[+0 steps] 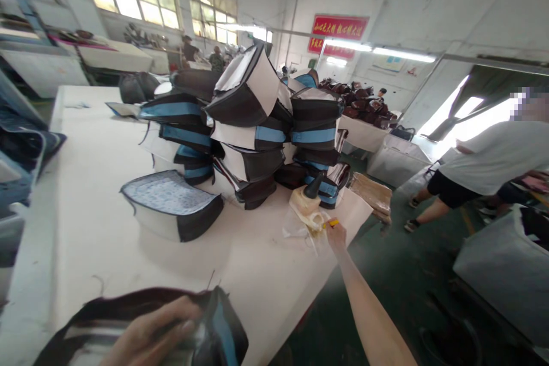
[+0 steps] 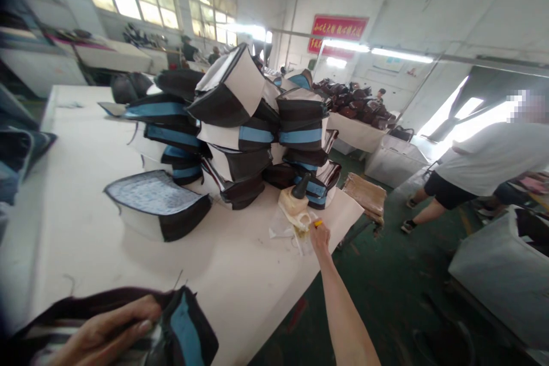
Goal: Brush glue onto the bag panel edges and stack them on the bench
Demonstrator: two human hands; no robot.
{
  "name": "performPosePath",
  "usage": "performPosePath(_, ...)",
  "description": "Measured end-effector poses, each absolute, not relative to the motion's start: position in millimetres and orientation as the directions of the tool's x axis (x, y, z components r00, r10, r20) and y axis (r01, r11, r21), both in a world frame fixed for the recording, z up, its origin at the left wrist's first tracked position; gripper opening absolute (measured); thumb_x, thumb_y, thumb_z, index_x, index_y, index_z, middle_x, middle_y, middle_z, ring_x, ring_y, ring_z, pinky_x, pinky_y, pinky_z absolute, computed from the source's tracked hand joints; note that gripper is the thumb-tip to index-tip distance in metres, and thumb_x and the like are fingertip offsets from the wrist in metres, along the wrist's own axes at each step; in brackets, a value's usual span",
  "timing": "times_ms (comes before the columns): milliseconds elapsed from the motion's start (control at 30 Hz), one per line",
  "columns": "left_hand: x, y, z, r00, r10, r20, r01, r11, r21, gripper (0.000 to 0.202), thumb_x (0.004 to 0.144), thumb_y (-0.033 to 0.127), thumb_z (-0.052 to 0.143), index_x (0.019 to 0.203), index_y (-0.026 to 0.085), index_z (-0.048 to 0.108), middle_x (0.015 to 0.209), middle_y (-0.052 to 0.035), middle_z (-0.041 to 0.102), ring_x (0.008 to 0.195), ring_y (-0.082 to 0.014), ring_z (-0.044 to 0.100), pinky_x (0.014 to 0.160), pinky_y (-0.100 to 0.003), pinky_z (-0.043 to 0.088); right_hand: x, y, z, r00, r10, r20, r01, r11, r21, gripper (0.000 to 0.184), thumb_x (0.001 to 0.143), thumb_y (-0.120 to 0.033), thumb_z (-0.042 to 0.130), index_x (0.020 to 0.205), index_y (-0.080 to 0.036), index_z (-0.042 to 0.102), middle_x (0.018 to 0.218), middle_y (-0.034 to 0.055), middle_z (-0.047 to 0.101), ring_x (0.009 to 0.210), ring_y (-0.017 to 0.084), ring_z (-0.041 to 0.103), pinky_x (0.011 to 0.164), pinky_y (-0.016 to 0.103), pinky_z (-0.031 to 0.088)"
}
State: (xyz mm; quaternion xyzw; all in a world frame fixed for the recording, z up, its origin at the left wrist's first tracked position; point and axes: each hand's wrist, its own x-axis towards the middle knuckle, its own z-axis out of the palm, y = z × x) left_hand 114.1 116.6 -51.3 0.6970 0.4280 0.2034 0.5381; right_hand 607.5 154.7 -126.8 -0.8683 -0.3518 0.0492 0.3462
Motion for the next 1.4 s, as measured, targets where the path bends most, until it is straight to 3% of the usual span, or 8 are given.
performPosePath(167, 130, 114, -31, 0.556, 0.814, -0.169, 0.318, -0.021, 0.948, 0.027, 0.084, 0.041, 0.059, 0.082, 0.016, 0.070, 0.076, -0.0028, 0.066, 0.073, -0.0175, 0.057, 0.067, -0.024, 0.044, 558, 125, -104, 0.700, 0.703, 0.124, 0.527, -0.391, -0.755, 0.025, 0.094, -0.035, 0.056, 0.083, -0.014, 0.060, 0.063, -0.0007, 0.060, 0.057, 0.016, 0.060, 0.061, 0.031, 0.051)
performPosePath(400, 145, 117, -46, 0.583, 0.775, -0.244, 0.202, 0.152, 0.967, 0.027, 0.081, 0.038, 0.062, 0.087, 0.013, 0.071, 0.072, -0.0011, 0.064, 0.066, -0.0141, 0.053, 0.062, -0.023, 0.037, 437, 40, -4, 0.460, 0.824, 0.330, 0.443, 0.109, -0.890, 0.024, 0.091, -0.043, 0.059, 0.095, -0.020, 0.055, 0.067, -0.0004, 0.065, 0.055, 0.015, 0.061, 0.057, 0.026, 0.051)
performPosePath(600, 159, 116, -50, 0.624, 0.754, -0.203, 0.226, 0.074, 0.971, 0.026, 0.079, 0.035, 0.061, 0.086, 0.013, 0.073, 0.068, 0.0002, 0.064, 0.064, -0.0140, 0.052, 0.065, -0.024, 0.037, 361, -5, 52, 0.128, 0.865, 0.486, 0.618, 0.314, -0.721, 0.009, 0.092, -0.030, 0.061, 0.090, -0.022, 0.058, 0.069, -0.0032, 0.060, 0.055, 0.011, 0.059, 0.052, 0.018, 0.048)
performPosePath(733, 164, 109, -51, 0.645, 0.745, -0.168, 0.183, 0.063, 0.981, 0.029, 0.078, 0.035, 0.060, 0.086, 0.011, 0.074, 0.073, -0.0027, 0.068, 0.068, -0.0163, 0.056, 0.069, -0.026, 0.040, 337, -5, 40, -0.059, 0.885, 0.462, 0.706, 0.364, -0.608, 0.009, 0.093, -0.029, 0.060, 0.090, -0.021, 0.057, 0.071, -0.0025, 0.061, 0.055, 0.012, 0.060, 0.053, 0.020, 0.048)
performPosePath(867, 163, 102, -51, 0.614, 0.771, -0.170, 0.219, 0.041, 0.975, 0.032, 0.077, 0.036, 0.059, 0.088, 0.010, 0.074, 0.073, -0.0036, 0.068, 0.068, -0.0173, 0.056, 0.068, -0.027, 0.040, 330, -8, 27, -0.041, 0.822, 0.567, 0.783, 0.379, -0.493, 0.004, 0.094, -0.024, 0.059, 0.093, -0.020, 0.056, 0.076, -0.0001, 0.063, 0.063, 0.014, 0.063, 0.061, 0.023, 0.050)
performPosePath(1067, 146, 101, -34, 0.664, 0.738, -0.116, 0.219, -0.044, 0.975, 0.025, 0.079, 0.030, 0.057, 0.084, 0.011, 0.073, 0.067, -0.0002, 0.062, 0.063, -0.0136, 0.050, 0.063, -0.024, 0.036, 332, -18, 38, 0.034, 0.821, 0.569, 0.788, 0.329, -0.521, 0.005, 0.092, -0.024, 0.062, 0.093, -0.021, 0.057, 0.078, -0.0009, 0.063, 0.065, 0.013, 0.063, 0.063, 0.022, 0.050)
performPosePath(1200, 120, 101, -14, 0.732, 0.676, -0.084, 0.149, -0.039, 0.988, 0.023, 0.082, 0.032, 0.057, 0.083, 0.013, 0.070, 0.068, 0.0011, 0.060, 0.064, -0.0124, 0.047, 0.062, -0.023, 0.034, 325, -17, 52, 0.227, 0.825, 0.517, 0.627, 0.283, -0.726, 0.007, 0.091, -0.027, 0.061, 0.090, -0.021, 0.057, 0.071, -0.0026, 0.061, 0.058, 0.012, 0.061, 0.055, 0.021, 0.049)
performPosePath(1400, 82, 82, 1, 0.763, 0.644, -0.056, 0.105, -0.039, 0.994, 0.033, 0.087, 0.044, 0.054, 0.089, 0.014, 0.067, 0.076, -0.0020, 0.060, 0.069, -0.0149, 0.050, 0.066, -0.024, 0.038, 301, -14, 48, 0.179, 0.926, 0.332, 0.342, 0.258, -0.904, 0.014, 0.092, -0.031, 0.059, 0.084, -0.021, 0.053, 0.058, -0.0052, 0.058, 0.048, 0.011, 0.056, 0.045, 0.019, 0.043)
